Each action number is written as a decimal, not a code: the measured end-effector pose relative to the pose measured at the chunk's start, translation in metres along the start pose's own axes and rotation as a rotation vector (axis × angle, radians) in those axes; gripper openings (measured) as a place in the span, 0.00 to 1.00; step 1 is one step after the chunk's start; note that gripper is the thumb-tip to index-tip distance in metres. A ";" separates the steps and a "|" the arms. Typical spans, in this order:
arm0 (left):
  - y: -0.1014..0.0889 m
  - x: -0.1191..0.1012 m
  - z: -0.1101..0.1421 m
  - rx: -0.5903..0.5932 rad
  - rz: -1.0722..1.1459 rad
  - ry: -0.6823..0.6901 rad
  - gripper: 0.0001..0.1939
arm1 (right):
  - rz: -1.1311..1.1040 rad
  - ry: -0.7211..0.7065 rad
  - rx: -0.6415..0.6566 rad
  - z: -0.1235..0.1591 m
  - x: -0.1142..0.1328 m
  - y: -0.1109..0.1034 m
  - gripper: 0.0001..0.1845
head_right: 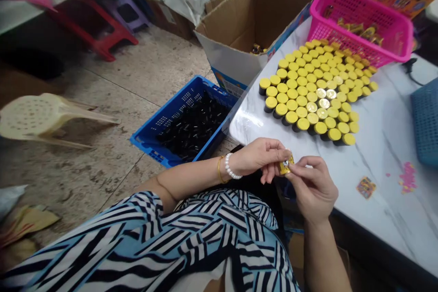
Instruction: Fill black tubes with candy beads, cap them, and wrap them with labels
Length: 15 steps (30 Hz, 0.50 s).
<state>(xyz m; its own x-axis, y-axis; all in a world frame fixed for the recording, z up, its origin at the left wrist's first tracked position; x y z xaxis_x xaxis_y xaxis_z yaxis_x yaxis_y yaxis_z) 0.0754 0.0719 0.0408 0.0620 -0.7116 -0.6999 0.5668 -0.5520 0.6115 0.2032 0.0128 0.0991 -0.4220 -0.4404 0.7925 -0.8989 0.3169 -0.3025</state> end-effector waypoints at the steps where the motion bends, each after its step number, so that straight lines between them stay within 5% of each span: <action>1: 0.002 -0.001 -0.003 0.021 -0.002 0.001 0.32 | 0.009 -0.011 0.018 -0.003 0.002 -0.001 0.12; 8: -0.009 0.000 -0.031 0.059 0.058 0.017 0.25 | 0.132 -0.091 0.236 -0.040 -0.001 -0.006 0.08; 10: -0.011 0.000 -0.040 0.115 0.106 0.004 0.26 | 0.184 -0.101 0.215 -0.087 -0.019 -0.022 0.07; 15: -0.016 -0.006 -0.040 0.076 0.074 0.016 0.32 | 0.253 -0.113 -0.101 -0.268 -0.055 -0.085 0.20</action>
<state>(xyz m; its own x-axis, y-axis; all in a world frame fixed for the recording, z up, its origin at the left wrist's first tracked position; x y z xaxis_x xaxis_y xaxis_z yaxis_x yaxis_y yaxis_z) 0.0985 0.1020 0.0205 0.1147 -0.7451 -0.6570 0.4964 -0.5299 0.6876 0.3344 0.2352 0.2234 -0.6465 -0.4257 0.6331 -0.7497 0.5082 -0.4239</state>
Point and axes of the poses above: each hand's wrist, its own z-axis away from the middle knuckle, its own y-axis out of the palm, x = y × z, the point moved 9 cm from there along -z, towards the middle knuckle, and after that the axes turned 9 degrees about -y, right-handed, at the moved point
